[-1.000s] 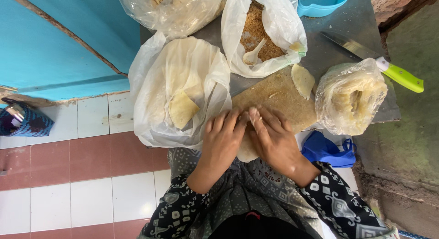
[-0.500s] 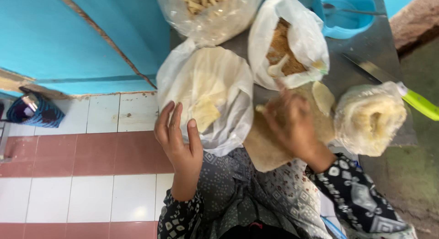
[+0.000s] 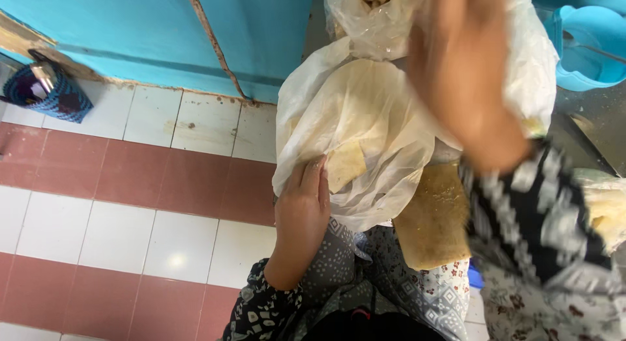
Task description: The person sits on the floor with a cutting board on their lap, spooning filling from a plastic bag onto thin pastry wrappers, folding and rolling the wrappers around the filling, and placing the finished rolls into a plastic bag. They repeat this wrapping cycle for multiple wrappers, occasionally repositioning the board and wrappers.
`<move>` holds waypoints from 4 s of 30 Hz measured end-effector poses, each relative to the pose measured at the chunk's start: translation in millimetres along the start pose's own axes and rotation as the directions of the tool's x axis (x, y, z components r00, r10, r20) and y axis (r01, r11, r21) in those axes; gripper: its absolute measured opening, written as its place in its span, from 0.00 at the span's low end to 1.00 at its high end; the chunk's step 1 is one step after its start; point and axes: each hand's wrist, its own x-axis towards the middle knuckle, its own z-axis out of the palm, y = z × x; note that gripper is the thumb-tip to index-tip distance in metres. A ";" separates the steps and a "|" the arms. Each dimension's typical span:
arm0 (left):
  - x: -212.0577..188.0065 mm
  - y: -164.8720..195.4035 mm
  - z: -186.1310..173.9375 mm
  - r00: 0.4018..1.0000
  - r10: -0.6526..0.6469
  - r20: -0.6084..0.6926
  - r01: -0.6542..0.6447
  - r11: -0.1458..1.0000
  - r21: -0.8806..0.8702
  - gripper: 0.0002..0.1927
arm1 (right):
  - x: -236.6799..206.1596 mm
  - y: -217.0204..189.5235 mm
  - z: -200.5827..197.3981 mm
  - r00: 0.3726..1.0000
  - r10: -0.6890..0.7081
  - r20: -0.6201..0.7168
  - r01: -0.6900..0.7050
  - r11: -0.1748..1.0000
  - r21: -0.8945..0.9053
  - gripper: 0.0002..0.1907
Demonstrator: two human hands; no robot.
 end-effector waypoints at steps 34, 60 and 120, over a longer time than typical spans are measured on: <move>-70.0 67.7 31.3 0.911 -0.325 0.254 0.384 0.448 -0.807 0.14 | -168.4 -107.2 -99.0 0.602 0.692 0.399 -0.530 -0.029 0.848 0.29; -95.7 156.7 109.5 0.629 0.021 0.777 0.774 -0.106 -0.624 0.16 | -273.0 -45.3 -186.9 0.535 0.783 0.317 -0.539 0.027 0.842 0.36; -75.3 145.0 110.6 0.942 0.110 0.316 -0.022 0.962 -0.272 0.09 | -304.5 3.3 -157.8 0.861 0.346 0.372 -0.410 0.906 0.108 0.28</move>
